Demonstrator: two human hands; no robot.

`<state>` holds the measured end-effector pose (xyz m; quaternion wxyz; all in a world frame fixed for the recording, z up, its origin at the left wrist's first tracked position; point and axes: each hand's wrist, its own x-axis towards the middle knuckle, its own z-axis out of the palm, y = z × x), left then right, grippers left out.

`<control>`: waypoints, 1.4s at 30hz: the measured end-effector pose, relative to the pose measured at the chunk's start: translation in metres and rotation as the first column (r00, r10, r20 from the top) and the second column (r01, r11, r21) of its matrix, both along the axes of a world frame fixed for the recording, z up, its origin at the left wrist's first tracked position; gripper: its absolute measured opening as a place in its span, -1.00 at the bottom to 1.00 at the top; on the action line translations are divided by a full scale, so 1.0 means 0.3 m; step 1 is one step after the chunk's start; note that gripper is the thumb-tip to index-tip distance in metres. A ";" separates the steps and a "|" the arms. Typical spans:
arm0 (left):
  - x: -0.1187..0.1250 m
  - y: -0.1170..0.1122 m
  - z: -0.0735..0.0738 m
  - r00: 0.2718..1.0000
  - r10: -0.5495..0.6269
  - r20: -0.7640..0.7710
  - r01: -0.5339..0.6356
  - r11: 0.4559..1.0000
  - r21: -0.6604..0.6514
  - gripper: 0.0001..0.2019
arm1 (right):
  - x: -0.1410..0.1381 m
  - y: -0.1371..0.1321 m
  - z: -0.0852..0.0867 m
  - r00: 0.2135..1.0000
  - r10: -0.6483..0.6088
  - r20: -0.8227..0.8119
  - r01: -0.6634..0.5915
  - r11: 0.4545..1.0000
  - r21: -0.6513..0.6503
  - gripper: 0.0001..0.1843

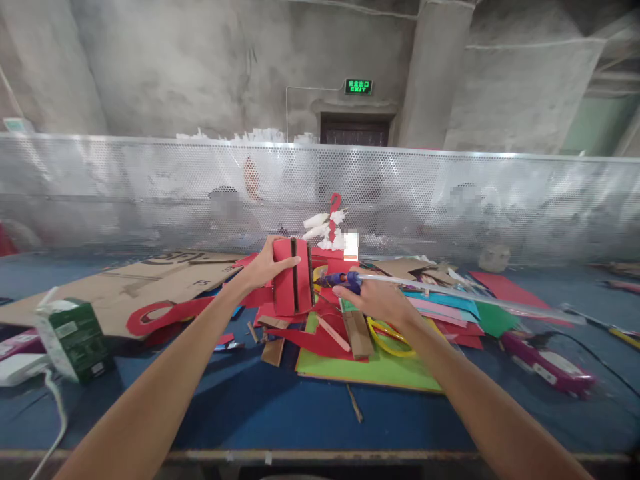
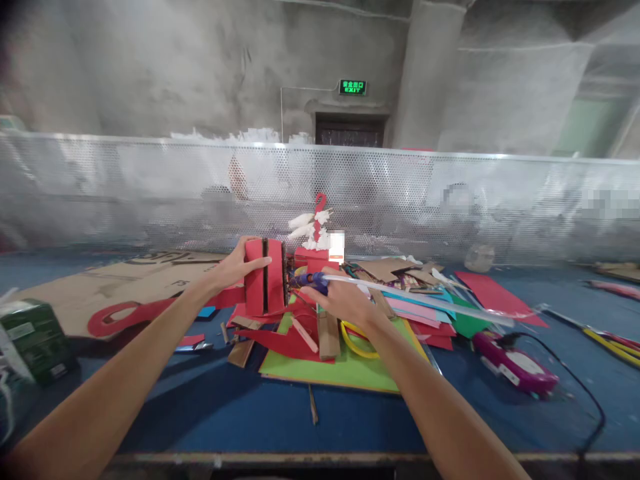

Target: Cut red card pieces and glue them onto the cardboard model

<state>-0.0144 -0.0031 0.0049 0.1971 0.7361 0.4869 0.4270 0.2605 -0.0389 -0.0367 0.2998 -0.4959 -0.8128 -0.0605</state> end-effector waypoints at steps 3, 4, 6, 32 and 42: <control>0.009 -0.012 0.003 1.000 -0.011 -0.027 0.010 1.000 -0.029 -0.37 | 0.009 0.016 -0.005 0.996 0.012 -0.084 -0.007 0.998 0.056 -0.58; 0.012 -0.016 0.004 0.999 -0.019 -0.034 0.017 0.999 -0.034 -0.37 | 0.011 0.020 -0.006 0.993 0.024 -0.117 -0.016 0.997 0.073 -0.58; 0.020 -0.023 0.006 0.998 -0.044 -0.048 0.042 0.998 -0.036 -0.37 | 0.016 0.028 -0.007 0.985 0.043 -0.166 -0.027 0.995 0.097 -0.56; 0.009 0.006 -0.013 0.969 -0.193 -0.153 0.187 0.981 -0.054 -0.35 | 0.029 0.060 -0.011 0.959 0.006 -0.285 0.042 0.986 0.164 -0.59; -0.003 0.015 -0.015 0.989 -0.113 -0.093 0.109 0.993 -0.042 -0.36 | 0.017 0.021 0.006 0.986 -0.035 -0.162 0.036 0.999 0.004 -0.55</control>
